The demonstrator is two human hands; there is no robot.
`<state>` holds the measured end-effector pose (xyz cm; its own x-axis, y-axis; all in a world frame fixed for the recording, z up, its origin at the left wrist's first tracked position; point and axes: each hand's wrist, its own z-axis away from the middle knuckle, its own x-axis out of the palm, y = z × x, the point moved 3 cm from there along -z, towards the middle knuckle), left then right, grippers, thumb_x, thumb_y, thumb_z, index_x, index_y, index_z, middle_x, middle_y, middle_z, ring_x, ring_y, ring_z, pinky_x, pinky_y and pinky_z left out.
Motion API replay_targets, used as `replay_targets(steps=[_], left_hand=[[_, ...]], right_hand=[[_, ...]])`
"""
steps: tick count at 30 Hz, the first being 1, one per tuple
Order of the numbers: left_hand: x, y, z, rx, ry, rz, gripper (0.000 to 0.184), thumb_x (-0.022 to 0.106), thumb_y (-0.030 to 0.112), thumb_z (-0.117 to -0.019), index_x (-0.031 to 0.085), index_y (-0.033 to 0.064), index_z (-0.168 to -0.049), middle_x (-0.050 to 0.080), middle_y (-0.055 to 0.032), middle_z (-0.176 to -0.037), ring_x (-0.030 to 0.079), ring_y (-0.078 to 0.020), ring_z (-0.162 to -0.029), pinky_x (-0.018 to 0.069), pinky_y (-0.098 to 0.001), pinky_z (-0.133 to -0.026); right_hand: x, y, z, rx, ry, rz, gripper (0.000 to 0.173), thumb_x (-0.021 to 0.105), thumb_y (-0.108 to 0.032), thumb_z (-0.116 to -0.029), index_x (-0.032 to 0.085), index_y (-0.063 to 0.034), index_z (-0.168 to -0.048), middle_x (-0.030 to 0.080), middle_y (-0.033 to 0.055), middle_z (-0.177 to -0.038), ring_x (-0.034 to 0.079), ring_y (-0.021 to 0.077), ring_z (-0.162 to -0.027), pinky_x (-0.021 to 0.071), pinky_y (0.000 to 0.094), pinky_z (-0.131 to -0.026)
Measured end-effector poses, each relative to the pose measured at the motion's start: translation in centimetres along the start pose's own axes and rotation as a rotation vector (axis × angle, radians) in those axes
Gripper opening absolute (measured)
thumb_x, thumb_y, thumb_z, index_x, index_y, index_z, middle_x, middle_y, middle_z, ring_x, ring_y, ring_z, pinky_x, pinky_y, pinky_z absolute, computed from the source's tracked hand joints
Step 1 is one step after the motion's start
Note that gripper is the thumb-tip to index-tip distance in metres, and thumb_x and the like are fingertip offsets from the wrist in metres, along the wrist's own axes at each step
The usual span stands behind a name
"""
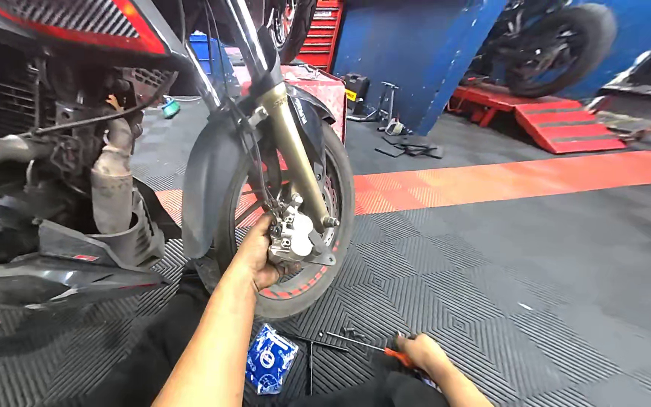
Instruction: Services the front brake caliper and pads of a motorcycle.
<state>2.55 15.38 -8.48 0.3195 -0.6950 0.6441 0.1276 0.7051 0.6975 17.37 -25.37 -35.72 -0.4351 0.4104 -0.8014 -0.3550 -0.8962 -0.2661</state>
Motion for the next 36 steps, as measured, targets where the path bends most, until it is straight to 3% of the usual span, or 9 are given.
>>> replay_targets(steps=[3, 6, 9, 14, 17, 21, 28, 32, 36], left_hand=[[0.2, 0.0, 0.0, -0.015, -0.026, 0.029, 0.05, 0.042, 0.061, -0.1007, 0.063, 0.0166, -0.109, 0.067, -0.01, -0.092, 0.066, -0.0233, -0.072, 0.0572, -0.0406, -0.06], [0.3, 0.0, -0.2, -0.026, 0.005, 0.034, 0.049, 0.045, 0.06, -0.1, 0.064, 0.0162, -0.111, 0.068, -0.0118, -0.094, 0.068, -0.0262, -0.077, 0.0581, -0.0443, -0.064], [0.4, 0.1, -0.3, -0.026, 0.024, 0.019, 0.053, 0.041, 0.062, -0.1012, 0.064, 0.015, -0.11, 0.068, -0.0127, -0.092, 0.067, -0.0263, -0.075, 0.0578, -0.0425, -0.062], [0.8, 0.0, -0.6, -0.012, 0.012, -0.007, 0.052, 0.039, 0.062, -0.1021, 0.064, 0.0169, -0.11, 0.068, -0.0099, -0.093, 0.067, -0.0245, -0.077, 0.057, -0.0427, -0.064], [1.1, 0.1, -0.8, -0.013, -0.056, 0.066, 0.05, 0.041, 0.059, -0.1028, 0.064, 0.016, -0.113, 0.069, -0.0107, -0.096, 0.069, -0.0258, -0.082, 0.0594, -0.0462, -0.069], [0.6, 0.2, -1.1, -0.009, -0.166, 0.092, 0.046, 0.043, 0.054, -0.1042, 0.065, 0.0154, -0.113, 0.07, -0.0111, -0.098, 0.07, -0.0258, -0.085, 0.06, -0.0475, -0.074], [-0.5, -0.4, -2.6, 0.031, -0.15, 0.152, 0.04, 0.046, 0.046, -0.1061, 0.066, 0.0133, -0.116, 0.071, -0.0125, -0.096, 0.071, -0.025, -0.082, 0.0613, -0.0455, -0.07], [-0.7, -0.1, -2.5, 0.048, -0.126, 0.19, 0.041, 0.048, 0.043, -0.1071, 0.067, 0.0083, -0.118, 0.072, -0.016, -0.098, 0.072, -0.0262, -0.083, 0.0616, -0.046, -0.072], [-1.2, 0.1, -2.1, 0.07, -0.082, 0.175, 0.044, 0.053, 0.046, -0.1047, 0.069, 0.0064, -0.115, 0.073, -0.0156, -0.095, 0.072, -0.0254, -0.081, 0.0618, -0.0446, -0.071]], right_hand=[[-1.0, -0.9, 1.7, -0.044, 0.007, -0.388, 0.04, 0.058, -0.037, -0.1026, 0.065, -0.0031, -0.121, 0.069, 0.0186, -0.1, 0.068, 0.0303, -0.082, 0.057, 0.0512, -0.071], [-4.0, -3.8, 6.0, -0.274, -0.06, -0.665, 0.029, 0.058, -0.017, -0.0991, 0.06, -0.0032, -0.125, 0.066, 0.0154, -0.098, 0.067, 0.0257, -0.07, 0.0588, 0.0451, -0.059], [-9.9, -7.9, 13.8, -0.652, 0.045, -0.602, 0.036, 0.06, -0.021, -0.0881, 0.063, -0.0047, -0.12, 0.07, 0.0109, -0.094, 0.067, 0.0227, -0.067, 0.0576, 0.0416, -0.056], [-20.4, -13.3, 29.1, -1.335, 0.256, -0.789, 0.034, 0.065, -0.032, -0.096, 0.062, -0.0168, -0.126, 0.071, 0.0016, -0.098, 0.07, 0.0156, -0.072, 0.0622, 0.031, -0.058], [-23.3, -15.9, 34.6, -1.563, 0.456, -0.752, 0.036, 0.062, -0.026, -0.0995, 0.055, -0.015, -0.133, 0.07, 0.0009, -0.103, 0.071, 0.0169, -0.077, 0.0636, 0.0322, -0.06], [-23.9, -18.4, 38.0, -1.588, 0.688, -0.522, 0.04, 0.057, -0.02, -0.1024, 0.05, -0.0087, -0.14, 0.067, 0.001, -0.109, 0.069, 0.0134, -0.082, 0.0628, 0.0313, -0.067], [-23.9, -19.5, 39.2, -1.503, 0.629, -0.429, 0.038, 0.058, -0.016, -0.1017, 0.051, 0.0016, -0.135, 0.068, 0.0064, -0.109, 0.071, 0.0173, -0.083, 0.0645, 0.0338, -0.069], [-22.6, -21.8, 40.9, -1.476, 0.675, -0.272, 0.043, 0.061, -0.024, -0.1021, 0.051, -0.0024, -0.138, 0.067, 0.0036, -0.11, 0.069, 0.0128, -0.084, 0.0632, 0.0309, -0.068], [-22.0, -23.4, 42.6, -1.424, 0.716, -0.165, 0.043, 0.057, -0.021, -0.1015, 0.051, 0.0017, -0.138, 0.068, 0.0052, -0.111, 0.07, 0.0122, -0.082, 0.0632, 0.029, -0.065]])
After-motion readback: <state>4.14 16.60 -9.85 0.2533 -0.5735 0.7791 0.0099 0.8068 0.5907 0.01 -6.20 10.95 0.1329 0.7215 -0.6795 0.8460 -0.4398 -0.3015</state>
